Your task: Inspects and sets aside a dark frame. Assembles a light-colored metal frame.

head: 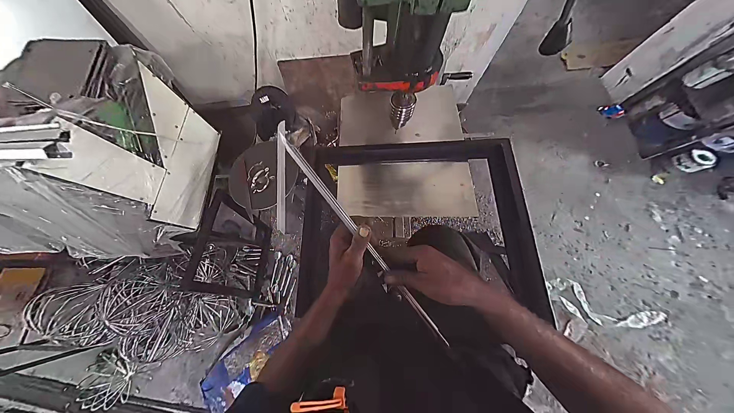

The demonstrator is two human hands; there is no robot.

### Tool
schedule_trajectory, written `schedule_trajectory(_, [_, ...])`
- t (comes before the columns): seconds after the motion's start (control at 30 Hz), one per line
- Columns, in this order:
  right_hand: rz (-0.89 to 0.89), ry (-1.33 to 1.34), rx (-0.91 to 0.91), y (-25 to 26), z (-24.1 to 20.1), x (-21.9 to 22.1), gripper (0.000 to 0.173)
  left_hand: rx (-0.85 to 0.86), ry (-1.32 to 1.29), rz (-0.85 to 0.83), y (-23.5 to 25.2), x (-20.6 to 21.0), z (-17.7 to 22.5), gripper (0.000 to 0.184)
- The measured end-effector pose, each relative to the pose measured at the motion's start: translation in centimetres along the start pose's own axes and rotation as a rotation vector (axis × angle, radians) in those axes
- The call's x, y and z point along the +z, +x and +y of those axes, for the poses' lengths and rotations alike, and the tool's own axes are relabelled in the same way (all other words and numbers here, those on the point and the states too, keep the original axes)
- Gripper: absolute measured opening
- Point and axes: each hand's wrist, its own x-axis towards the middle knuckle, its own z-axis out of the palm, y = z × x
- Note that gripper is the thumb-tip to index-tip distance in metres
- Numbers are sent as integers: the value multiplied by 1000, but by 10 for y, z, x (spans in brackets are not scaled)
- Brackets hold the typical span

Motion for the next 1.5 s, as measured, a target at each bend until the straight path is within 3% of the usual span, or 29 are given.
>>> schedule_trajectory(0.2, [9, 262, -82, -1, 22, 9, 39, -27, 26, 24, -7, -6, -4, 30])
schedule_trajectory(0.4, [57, 282, -80, -2, 21, 10, 40, 3, 42, 53, -12, -5, -8, 43])
schedule_trajectory(0.6, [99, 363, -51, -6, 25, 13, 41, -18, 39, 38, -12, -6, -10, 45])
schedule_trajectory(0.77, [169, 292, -51, -7, 26, 14, 31, -28, 37, 16, -11, -6, -13, 49])
schedule_trajectory(0.93, [240, 153, -30, -6, 22, 19, 41, -37, 45, -9, -8, -6, -16, 45])
schedule_trajectory(1.2, [206, 158, -73, -4, 28, 16, 34, -34, 40, -9, -8, -12, -20, 44])
schedule_trajectory(1.5, [426, 6, 23, -9, 38, 23, 29, -143, 125, 338, -15, 10, -11, 36])
